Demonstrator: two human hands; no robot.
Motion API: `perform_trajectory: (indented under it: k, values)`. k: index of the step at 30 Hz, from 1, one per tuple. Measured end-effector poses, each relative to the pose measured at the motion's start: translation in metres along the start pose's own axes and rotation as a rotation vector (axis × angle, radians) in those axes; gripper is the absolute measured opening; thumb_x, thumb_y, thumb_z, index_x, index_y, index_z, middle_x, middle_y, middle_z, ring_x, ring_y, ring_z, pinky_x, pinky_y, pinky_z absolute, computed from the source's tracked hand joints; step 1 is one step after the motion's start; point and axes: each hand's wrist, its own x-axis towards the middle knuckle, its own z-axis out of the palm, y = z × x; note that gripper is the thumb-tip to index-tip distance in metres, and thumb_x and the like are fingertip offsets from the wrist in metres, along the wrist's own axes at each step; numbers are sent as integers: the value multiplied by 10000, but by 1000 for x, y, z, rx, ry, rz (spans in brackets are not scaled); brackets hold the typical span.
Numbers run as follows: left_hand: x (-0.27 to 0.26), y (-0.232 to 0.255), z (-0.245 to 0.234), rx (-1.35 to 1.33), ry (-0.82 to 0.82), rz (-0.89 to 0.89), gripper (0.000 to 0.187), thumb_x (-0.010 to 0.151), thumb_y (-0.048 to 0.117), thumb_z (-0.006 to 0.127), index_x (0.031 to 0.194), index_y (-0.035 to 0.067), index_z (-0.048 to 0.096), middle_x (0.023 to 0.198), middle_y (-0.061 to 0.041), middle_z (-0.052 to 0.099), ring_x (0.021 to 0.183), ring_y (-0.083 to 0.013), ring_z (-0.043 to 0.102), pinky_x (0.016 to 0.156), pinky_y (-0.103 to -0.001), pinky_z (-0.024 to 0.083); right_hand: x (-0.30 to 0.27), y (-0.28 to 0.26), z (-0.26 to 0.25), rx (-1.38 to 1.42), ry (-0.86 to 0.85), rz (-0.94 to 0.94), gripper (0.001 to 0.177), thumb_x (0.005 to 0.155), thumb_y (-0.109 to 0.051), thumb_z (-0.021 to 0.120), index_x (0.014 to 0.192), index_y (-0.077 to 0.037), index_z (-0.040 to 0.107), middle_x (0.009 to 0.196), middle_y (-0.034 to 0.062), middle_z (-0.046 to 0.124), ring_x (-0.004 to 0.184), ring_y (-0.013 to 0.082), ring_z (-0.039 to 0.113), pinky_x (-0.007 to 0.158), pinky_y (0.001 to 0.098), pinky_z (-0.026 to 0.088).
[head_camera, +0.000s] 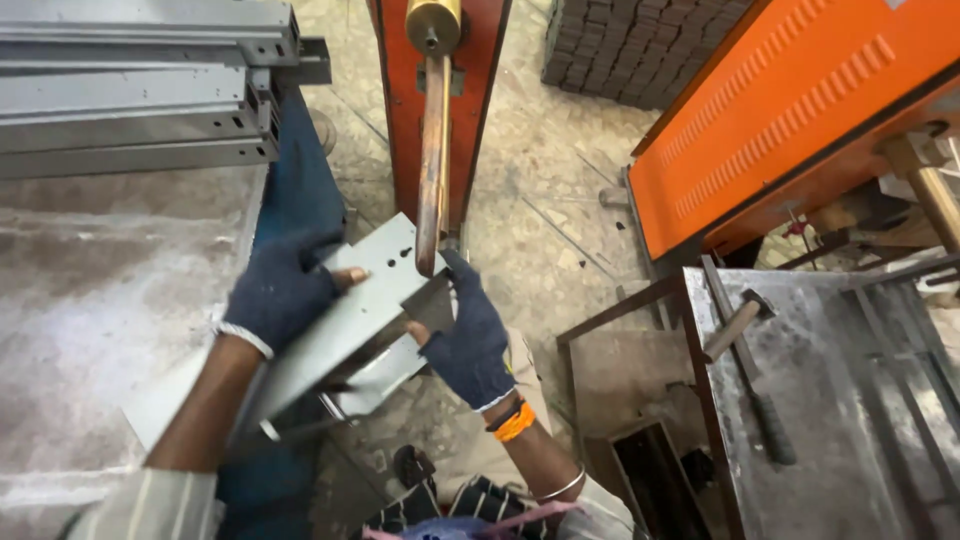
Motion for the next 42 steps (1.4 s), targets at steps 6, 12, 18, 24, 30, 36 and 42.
perform_trajectory:
  k: [6, 12, 18, 24, 30, 36, 42]
  values:
    - [12, 16, -17, 241, -18, 17, 609, 749, 467, 832, 1256, 139, 752, 1105, -203, 759, 1020, -314, 730, 882, -412, 543, -12, -17, 6, -96, 7, 80, 843, 788, -169, 809, 1517, -15, 414, 1357, 232, 623, 1234, 366, 652, 1011, 398, 534]
    - [25, 5, -15, 188, -84, -58, 565, 741, 481, 819, 1175, 121, 782, 1068, -174, 799, 967, -294, 785, 873, -403, 575, -11, -14, 5, -170, 36, 127, 777, 771, -106, 774, 1489, -61, 480, 1218, 199, 705, 1109, 331, 712, 922, 395, 573]
    - [22, -1, -12, 176, -76, 37, 514, 778, 464, 798, 1110, 71, 797, 969, -192, 792, 832, -278, 775, 772, -400, 562, -13, -16, 8, -55, -59, 344, 821, 744, -81, 732, 1513, -73, 445, 1189, 159, 710, 899, 295, 703, 799, 369, 574]
    - [10, 8, -13, 109, -33, 34, 512, 748, 428, 857, 1037, 11, 789, 793, -180, 765, 667, -230, 711, 659, -374, 532, -15, -18, 1, -135, 84, -5, 795, 782, 8, 692, 1536, -83, 456, 1418, 190, 636, 1248, 338, 669, 959, 376, 568]
    - [-37, 18, -5, -121, 50, -157, 449, 819, 415, 822, 916, -23, 817, 670, -134, 715, 597, -170, 609, 590, -352, 499, -29, -27, -9, -53, 129, 130, 387, 1020, -126, 611, 1405, -97, 591, 1221, 162, 729, 1146, 292, 730, 930, 353, 562]
    - [-65, 31, 6, -174, 149, -95, 415, 798, 413, 805, 959, 30, 822, 682, -76, 739, 607, -123, 627, 589, -324, 507, -29, -12, -14, -119, 284, 91, 228, 1044, -136, 561, 1224, -111, 699, 1029, 139, 761, 925, 274, 774, 791, 348, 578]
    - [-78, 28, 26, -76, 218, -164, 435, 810, 439, 788, 1001, 50, 809, 722, -82, 746, 637, -135, 669, 650, -332, 512, -34, 21, -26, -389, 131, 138, 308, 915, -96, 646, 1194, -175, 752, 735, 141, 675, 665, 347, 657, 593, 455, 474]
